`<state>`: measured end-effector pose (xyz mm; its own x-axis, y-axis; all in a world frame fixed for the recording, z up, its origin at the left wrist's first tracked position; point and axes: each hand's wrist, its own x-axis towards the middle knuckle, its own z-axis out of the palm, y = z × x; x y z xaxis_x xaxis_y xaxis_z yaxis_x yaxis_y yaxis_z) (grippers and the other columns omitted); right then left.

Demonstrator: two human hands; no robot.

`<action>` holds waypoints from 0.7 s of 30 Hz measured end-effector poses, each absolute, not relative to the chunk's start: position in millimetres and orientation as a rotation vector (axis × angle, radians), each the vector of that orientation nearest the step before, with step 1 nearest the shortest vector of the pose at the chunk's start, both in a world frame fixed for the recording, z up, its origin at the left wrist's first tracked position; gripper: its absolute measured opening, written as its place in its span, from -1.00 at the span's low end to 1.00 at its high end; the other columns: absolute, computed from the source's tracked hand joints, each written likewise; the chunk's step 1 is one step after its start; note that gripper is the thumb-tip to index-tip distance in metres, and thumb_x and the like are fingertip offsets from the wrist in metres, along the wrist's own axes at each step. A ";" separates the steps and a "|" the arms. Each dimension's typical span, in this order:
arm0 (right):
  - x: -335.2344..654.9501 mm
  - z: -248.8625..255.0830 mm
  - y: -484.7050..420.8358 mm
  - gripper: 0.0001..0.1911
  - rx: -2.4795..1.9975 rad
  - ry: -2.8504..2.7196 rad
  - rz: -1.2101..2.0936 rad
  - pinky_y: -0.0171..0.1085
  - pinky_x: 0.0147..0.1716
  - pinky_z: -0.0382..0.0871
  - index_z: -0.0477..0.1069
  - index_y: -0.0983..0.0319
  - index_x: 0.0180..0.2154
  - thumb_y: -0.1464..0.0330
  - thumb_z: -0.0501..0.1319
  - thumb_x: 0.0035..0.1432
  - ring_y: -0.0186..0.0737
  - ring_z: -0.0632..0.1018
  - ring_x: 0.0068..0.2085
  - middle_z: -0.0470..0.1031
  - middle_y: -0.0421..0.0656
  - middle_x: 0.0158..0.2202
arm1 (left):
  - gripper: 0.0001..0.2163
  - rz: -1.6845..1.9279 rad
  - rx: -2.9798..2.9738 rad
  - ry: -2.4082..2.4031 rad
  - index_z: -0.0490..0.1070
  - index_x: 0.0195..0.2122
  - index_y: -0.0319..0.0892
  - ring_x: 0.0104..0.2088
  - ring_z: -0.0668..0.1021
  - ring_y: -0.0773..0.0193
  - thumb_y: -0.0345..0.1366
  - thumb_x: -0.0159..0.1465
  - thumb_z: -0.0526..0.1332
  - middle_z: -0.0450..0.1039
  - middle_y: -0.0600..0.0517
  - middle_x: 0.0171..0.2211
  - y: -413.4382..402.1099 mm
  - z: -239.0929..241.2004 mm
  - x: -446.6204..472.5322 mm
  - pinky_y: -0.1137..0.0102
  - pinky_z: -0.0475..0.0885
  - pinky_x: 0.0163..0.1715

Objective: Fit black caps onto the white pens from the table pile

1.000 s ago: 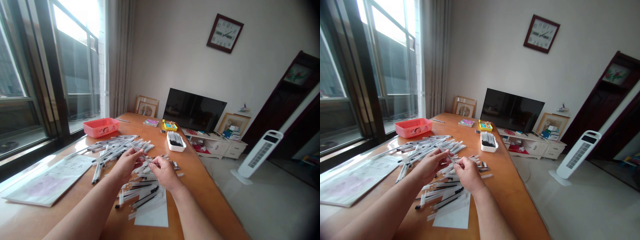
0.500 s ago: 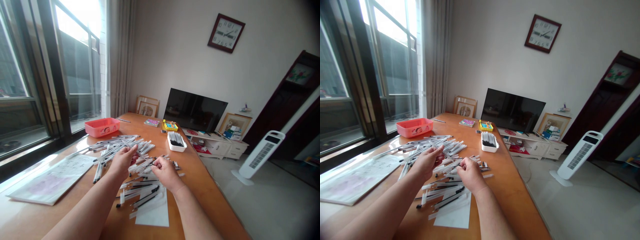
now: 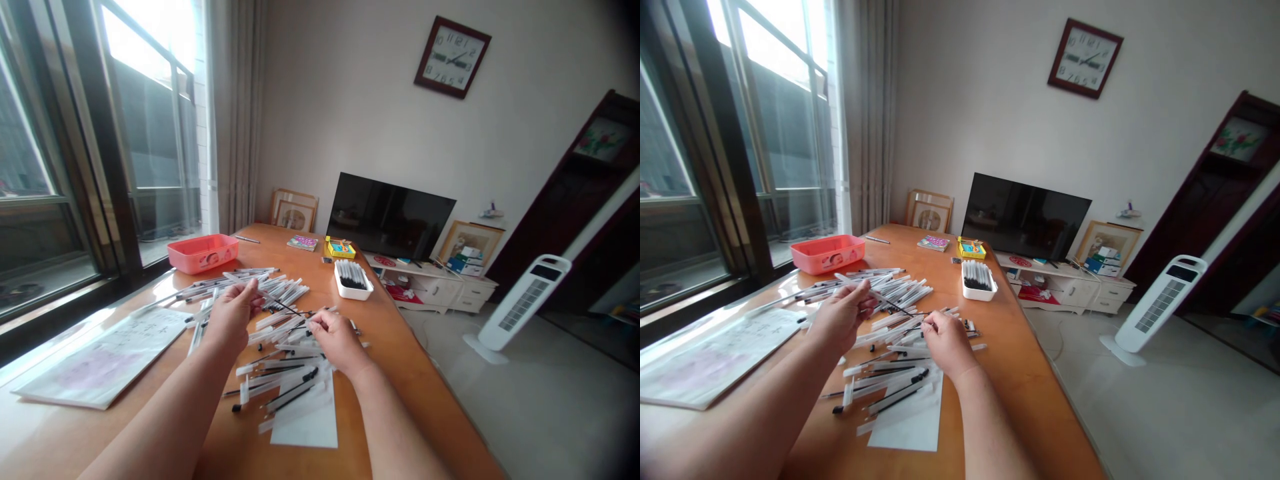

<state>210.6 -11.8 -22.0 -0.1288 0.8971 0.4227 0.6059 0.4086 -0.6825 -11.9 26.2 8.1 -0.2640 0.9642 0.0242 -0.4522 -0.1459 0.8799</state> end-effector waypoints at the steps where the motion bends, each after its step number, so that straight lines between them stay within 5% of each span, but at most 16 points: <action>1: 215.3 -22.5 -10.6 -0.84 -1.326 -1.843 0.440 -0.33 -0.35 0.26 0.56 0.17 -0.34 0.32 0.22 0.25 -0.22 0.51 -0.35 0.58 -0.20 -0.40 | -0.58 1.726 0.752 0.997 0.36 -0.37 -0.17 -0.53 0.44 0.43 -0.03 0.00 0.51 0.44 0.12 -0.51 29.3 9.2 -17.8 0.52 0.32 -0.51; 10: 240.6 -39.4 6.8 -0.74 -1.430 -1.763 0.436 -0.28 -0.31 0.38 0.62 0.18 -0.10 0.32 0.23 0.22 -0.15 0.57 -0.31 0.63 -0.12 -0.32 | -0.62 1.509 1.260 1.320 0.60 -0.34 -0.17 -0.47 0.46 0.29 0.05 0.01 0.46 0.54 0.04 -0.48 37.2 -2.6 -32.6 0.45 0.27 -0.46; 17: 238.9 -37.8 7.0 -0.76 -1.429 -1.735 0.418 -0.30 -0.35 0.34 0.62 0.18 -0.18 0.26 0.20 0.26 -0.16 0.56 -0.33 0.63 -0.11 -0.31 | -0.81 1.155 1.763 1.880 0.63 -0.26 -0.05 -0.26 0.58 0.02 -0.22 0.12 0.28 0.64 -0.09 -0.29 54.7 -24.0 -45.9 0.30 0.34 -0.25; 21: 234.6 -33.8 2.7 -0.78 -1.435 -1.764 0.430 -0.31 -0.40 0.27 0.62 0.17 -0.23 0.27 0.20 0.26 -0.19 0.52 -0.38 0.60 -0.14 -0.39 | -0.84 0.793 1.984 2.125 0.61 -0.32 -0.01 -0.18 0.58 -0.08 -0.21 0.17 0.22 0.62 -0.14 -0.19 53.1 -30.4 -46.2 0.25 0.33 -0.25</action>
